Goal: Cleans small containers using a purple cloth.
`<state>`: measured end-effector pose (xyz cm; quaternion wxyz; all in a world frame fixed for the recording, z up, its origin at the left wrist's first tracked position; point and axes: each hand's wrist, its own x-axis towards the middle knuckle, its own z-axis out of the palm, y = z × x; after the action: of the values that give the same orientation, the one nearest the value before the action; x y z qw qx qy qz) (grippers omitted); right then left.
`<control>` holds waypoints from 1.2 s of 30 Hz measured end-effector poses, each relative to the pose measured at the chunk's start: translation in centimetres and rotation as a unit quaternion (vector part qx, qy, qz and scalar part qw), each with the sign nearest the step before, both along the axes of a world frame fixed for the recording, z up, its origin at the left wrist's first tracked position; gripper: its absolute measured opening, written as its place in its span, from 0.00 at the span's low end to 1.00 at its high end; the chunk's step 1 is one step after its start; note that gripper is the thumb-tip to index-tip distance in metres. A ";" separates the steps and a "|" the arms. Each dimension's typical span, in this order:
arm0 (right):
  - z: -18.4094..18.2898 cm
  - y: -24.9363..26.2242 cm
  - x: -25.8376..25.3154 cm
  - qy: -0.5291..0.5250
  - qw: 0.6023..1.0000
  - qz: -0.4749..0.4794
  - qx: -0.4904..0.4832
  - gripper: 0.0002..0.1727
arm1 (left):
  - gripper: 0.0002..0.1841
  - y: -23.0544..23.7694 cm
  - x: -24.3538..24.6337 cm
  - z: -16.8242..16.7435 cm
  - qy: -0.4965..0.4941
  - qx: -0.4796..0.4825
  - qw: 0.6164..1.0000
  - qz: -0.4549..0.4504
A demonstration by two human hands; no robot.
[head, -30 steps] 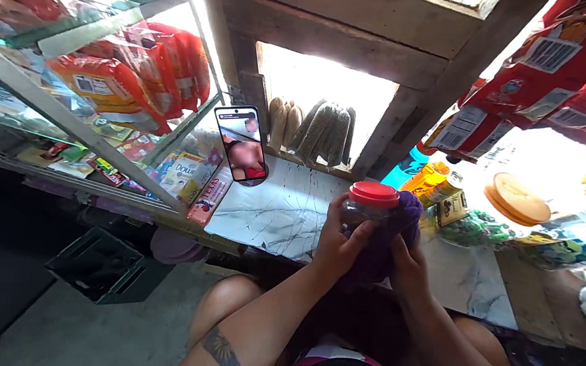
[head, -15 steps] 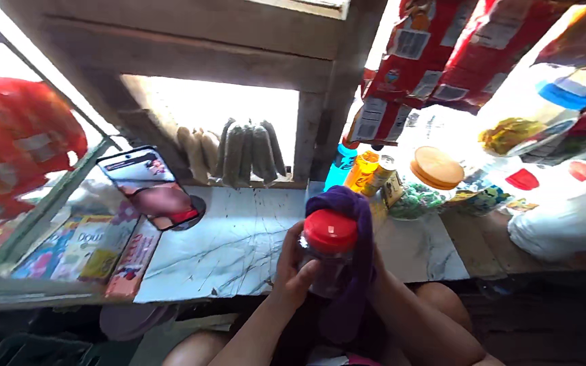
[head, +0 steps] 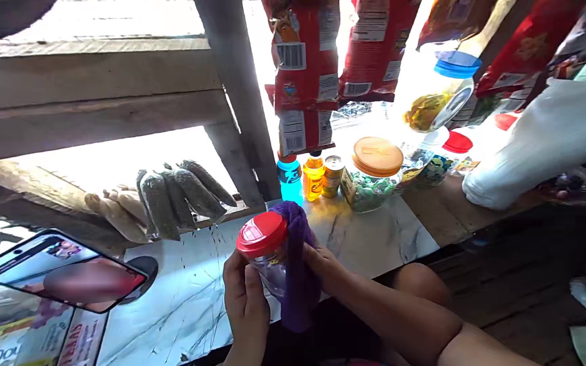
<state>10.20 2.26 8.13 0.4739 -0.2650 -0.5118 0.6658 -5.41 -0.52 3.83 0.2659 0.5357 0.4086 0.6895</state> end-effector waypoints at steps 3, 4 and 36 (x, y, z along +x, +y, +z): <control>-0.5 0.2 0.0 -0.059 0.991 -0.039 0.117 0.48 | 0.40 -1.1 0.2 -0.7 -0.006 -0.033 0.997 -0.063; -0.9 0.3 -0.1 -0.073 0.983 -0.053 0.162 0.49 | 0.42 -1.5 0.2 -1.0 -0.016 -0.037 0.995 -0.087; -1.0 -0.1 -0.8 0.017 1.000 -0.005 0.018 0.39 | 0.29 -2.6 0.5 0.2 -0.220 -0.078 0.952 -0.201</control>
<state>9.38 2.15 7.16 0.4902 -0.2476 -0.5142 0.6588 -4.94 -3.12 4.04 0.5226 0.4196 0.2765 0.6888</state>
